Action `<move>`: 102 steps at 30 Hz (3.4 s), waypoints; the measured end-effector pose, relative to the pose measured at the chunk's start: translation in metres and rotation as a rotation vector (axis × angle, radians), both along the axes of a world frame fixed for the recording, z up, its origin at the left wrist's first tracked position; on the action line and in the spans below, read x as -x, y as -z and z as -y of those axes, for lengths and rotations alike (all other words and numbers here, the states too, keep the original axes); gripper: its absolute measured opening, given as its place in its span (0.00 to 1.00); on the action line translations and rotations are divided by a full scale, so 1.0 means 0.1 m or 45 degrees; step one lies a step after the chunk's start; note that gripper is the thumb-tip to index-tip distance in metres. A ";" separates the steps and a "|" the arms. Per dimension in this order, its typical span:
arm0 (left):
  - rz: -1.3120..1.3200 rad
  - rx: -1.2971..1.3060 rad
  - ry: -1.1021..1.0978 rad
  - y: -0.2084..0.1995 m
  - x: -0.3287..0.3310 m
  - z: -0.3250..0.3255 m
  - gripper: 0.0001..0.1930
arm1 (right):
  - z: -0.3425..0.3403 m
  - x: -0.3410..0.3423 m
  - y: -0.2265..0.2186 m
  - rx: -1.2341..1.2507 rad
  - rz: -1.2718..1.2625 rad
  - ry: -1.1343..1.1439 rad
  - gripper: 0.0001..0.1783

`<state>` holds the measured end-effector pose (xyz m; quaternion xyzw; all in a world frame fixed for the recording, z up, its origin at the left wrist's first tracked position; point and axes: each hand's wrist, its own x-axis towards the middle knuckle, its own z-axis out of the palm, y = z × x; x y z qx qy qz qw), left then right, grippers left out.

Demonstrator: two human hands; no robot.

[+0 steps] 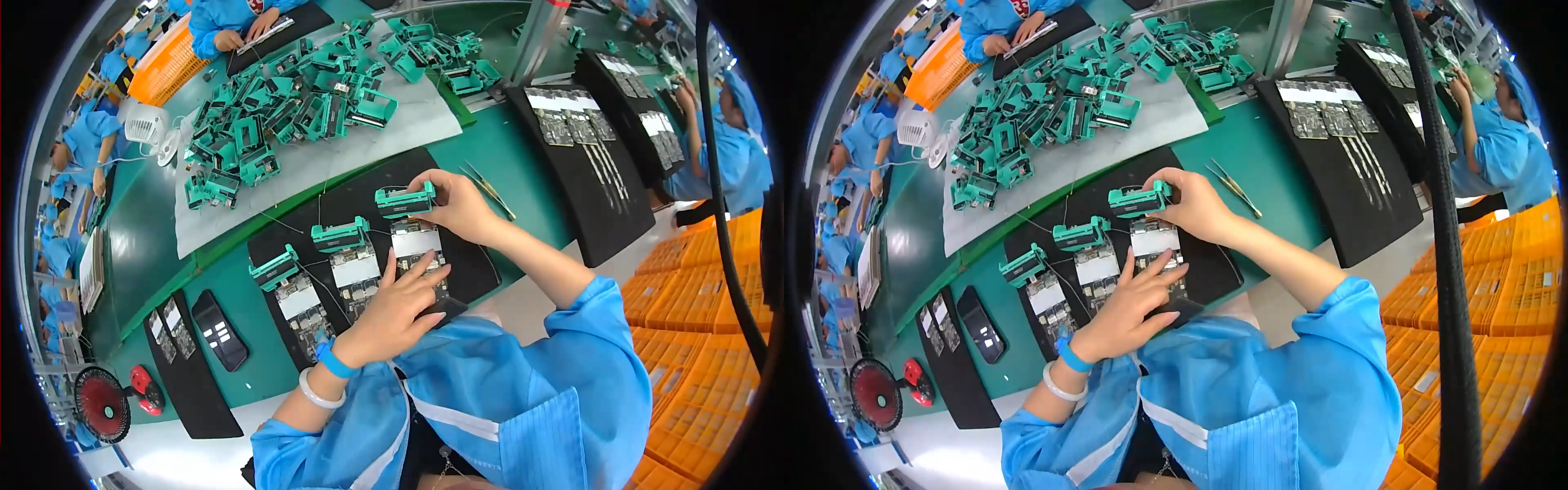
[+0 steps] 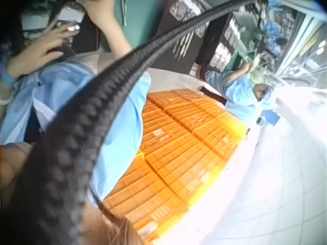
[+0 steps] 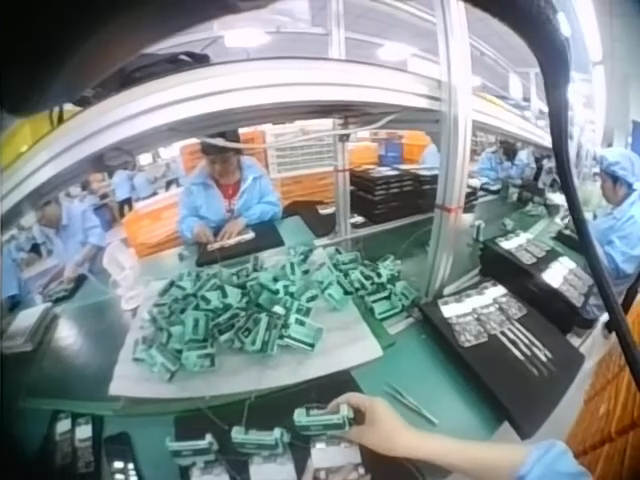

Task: The person assembles electronic modules by hand, attaching green components and protective foam pads to circuit boards on a factory production line.

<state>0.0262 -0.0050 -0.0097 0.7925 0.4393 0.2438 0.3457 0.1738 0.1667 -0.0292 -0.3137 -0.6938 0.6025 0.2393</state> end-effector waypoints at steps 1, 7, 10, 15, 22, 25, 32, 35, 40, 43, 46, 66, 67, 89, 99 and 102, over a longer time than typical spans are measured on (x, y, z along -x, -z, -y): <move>0.002 -0.006 -0.006 0.00 0.00 0.00 0.12 | 0.00 0.00 0.00 0.000 0.002 -0.001 0.19; 0.020 -0.001 -0.013 0.00 -0.01 -0.01 0.12 | 0.02 0.00 0.03 0.050 -0.091 0.051 0.18; 0.029 -0.003 -0.013 0.01 -0.01 -0.01 0.12 | 0.02 0.01 0.07 -0.060 0.053 0.037 0.18; 0.032 -0.010 -0.018 0.01 -0.01 -0.01 0.12 | 0.03 0.01 0.14 0.054 -0.165 0.084 0.17; 0.027 -0.008 -0.021 0.01 -0.01 -0.01 0.13 | 0.07 0.01 0.10 0.101 -0.205 0.133 0.17; 0.020 -0.006 -0.023 0.01 -0.01 -0.01 0.13 | 0.07 0.00 0.12 0.024 -0.158 0.096 0.17; 0.017 -0.006 -0.024 0.02 -0.01 0.00 0.13 | 0.08 -0.02 0.08 0.008 -0.010 0.033 0.19; 0.021 0.004 -0.024 0.01 -0.02 0.00 0.13 | 0.09 -0.03 0.07 -0.018 0.003 0.040 0.19; 0.044 -0.294 -0.279 -0.15 -0.10 0.02 0.07 | 0.06 -0.03 0.02 0.001 0.014 0.015 0.19; 0.091 -0.348 -0.586 -0.19 -0.13 0.00 0.11 | 0.02 -0.02 -0.01 -0.037 0.157 -0.024 0.20; -0.202 -0.730 -0.581 -0.08 -0.12 -0.12 0.16 | 0.03 -0.02 -0.02 -0.042 0.149 -0.050 0.20; -0.522 -0.991 -0.624 0.23 -0.22 -0.32 0.11 | 0.07 -0.05 0.05 -0.155 0.023 -0.012 0.19; -0.497 -0.969 -0.629 0.24 -0.21 -0.33 0.10 | 0.07 -0.05 0.04 -0.148 0.024 -0.016 0.19; -0.505 -0.789 -0.534 0.21 -0.19 -0.38 0.10 | 0.04 0.00 0.20 -0.332 -0.154 0.075 0.19; -0.337 -0.456 -0.521 -0.34 0.17 0.26 0.05 | 0.03 -0.15 0.04 -0.500 -0.042 0.124 0.28; -0.422 -0.285 -0.408 -0.39 0.54 0.07 0.09 | -0.14 -0.08 0.12 -0.350 -0.046 0.098 0.33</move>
